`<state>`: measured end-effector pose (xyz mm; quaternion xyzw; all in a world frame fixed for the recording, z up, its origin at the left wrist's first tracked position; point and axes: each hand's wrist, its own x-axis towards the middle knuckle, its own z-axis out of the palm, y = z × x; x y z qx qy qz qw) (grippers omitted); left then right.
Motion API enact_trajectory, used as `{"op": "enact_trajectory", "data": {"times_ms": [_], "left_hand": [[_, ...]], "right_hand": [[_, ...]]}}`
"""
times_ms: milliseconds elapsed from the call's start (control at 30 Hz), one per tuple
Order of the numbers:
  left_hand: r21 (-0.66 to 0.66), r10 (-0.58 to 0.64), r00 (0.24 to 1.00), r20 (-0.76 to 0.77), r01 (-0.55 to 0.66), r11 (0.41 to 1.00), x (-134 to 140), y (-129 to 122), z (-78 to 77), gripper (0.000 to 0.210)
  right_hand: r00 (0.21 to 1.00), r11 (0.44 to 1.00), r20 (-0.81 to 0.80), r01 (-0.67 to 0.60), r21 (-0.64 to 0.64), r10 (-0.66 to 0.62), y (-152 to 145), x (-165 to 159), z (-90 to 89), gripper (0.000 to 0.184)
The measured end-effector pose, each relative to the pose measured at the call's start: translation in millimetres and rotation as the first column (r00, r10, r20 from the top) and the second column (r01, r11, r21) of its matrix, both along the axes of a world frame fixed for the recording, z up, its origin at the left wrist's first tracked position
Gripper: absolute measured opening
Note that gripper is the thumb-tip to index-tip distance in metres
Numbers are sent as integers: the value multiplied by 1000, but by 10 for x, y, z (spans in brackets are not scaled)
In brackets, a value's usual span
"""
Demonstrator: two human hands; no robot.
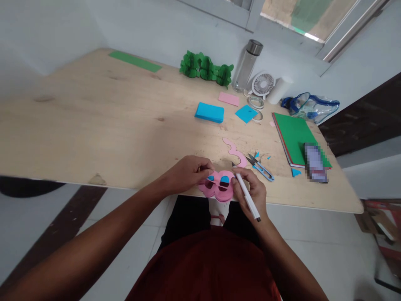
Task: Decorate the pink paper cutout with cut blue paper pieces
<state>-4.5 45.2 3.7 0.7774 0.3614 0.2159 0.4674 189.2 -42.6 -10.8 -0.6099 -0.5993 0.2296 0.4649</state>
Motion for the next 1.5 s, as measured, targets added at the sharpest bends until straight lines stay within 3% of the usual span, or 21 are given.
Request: {"op": "enact_trajectory", "data": {"times_ms": [433,667,867,1000,1100,1300,1500], "left_hand": [[-18,7,1000,-22,-8,1000,15,-15,35,18],[30,23,998,-53,-22,999,24,-28,76,21],[-20,1,999,-39,-2,1000,31,-29,75,19],[-106,-28,998,-54,22,994,66,-37,138,20],[-128,-57,997,-57,49,991,107,-27,175,23],[-29,-89,991,-99,87,996,190,1,171,22],[-78,-102,994,-43,98,992,190,-15,166,20]], "right_hand": [[1000,999,-24,7,-40,-8,-26,10,1,21],[996,996,-37,81,27,-80,-116,25,-35,25],[979,993,-167,119,-18,-121,-148,-4,-56,20],[982,995,-160,103,-17,-104,-136,0,-80,20],[986,996,-136,94,-3,-93,-132,1,-88,21],[989,987,-33,143,74,-141,-163,-20,-85,22],[944,953,242,160,256,-223,-308,-63,-75,29]]}}
